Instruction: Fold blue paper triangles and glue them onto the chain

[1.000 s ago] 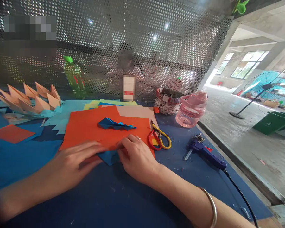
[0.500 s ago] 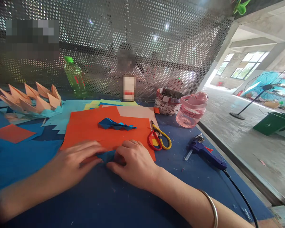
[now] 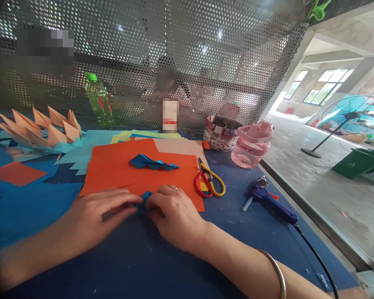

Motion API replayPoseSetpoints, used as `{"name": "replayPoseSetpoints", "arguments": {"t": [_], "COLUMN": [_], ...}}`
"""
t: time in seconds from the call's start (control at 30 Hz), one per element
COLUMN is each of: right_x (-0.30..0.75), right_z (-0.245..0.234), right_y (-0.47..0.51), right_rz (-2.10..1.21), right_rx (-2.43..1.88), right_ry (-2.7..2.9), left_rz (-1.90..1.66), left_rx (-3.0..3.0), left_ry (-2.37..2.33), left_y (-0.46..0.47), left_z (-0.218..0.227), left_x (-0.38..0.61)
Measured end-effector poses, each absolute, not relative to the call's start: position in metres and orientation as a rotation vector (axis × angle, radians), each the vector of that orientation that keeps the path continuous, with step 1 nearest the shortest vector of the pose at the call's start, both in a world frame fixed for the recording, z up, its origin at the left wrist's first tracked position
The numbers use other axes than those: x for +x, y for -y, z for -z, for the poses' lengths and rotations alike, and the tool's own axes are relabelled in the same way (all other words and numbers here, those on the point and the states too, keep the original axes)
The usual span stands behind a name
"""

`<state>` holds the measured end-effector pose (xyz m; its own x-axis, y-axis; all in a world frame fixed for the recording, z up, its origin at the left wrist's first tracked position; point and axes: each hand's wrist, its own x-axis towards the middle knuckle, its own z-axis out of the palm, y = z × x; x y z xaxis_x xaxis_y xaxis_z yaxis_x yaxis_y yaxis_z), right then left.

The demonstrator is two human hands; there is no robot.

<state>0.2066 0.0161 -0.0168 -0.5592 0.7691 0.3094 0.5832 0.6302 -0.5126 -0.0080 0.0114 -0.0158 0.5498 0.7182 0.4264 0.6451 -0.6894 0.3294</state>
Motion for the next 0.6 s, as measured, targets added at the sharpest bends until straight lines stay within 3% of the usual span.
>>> {"name": "replayPoseSetpoints", "arguments": {"t": [0.17,0.33,0.6], "right_x": [0.208,0.212,0.219], "right_z": [0.02,0.019,0.015], "right_y": [-0.018,-0.021,-0.029], "right_rz": [-0.369,-0.041,0.299], "right_rx": [-0.941,-0.863,-0.765], "right_ry": [2.361,2.432,2.508], "left_rz": [-0.767,-0.591,-0.643], "left_rx": [2.696,2.772,2.766], "left_ry": [-1.113,-1.129,-1.11], "left_y": [-0.012,-0.015,-0.017], "left_z": [0.007,0.017,0.016], "left_x": [-0.008,-0.014,-0.014]}}
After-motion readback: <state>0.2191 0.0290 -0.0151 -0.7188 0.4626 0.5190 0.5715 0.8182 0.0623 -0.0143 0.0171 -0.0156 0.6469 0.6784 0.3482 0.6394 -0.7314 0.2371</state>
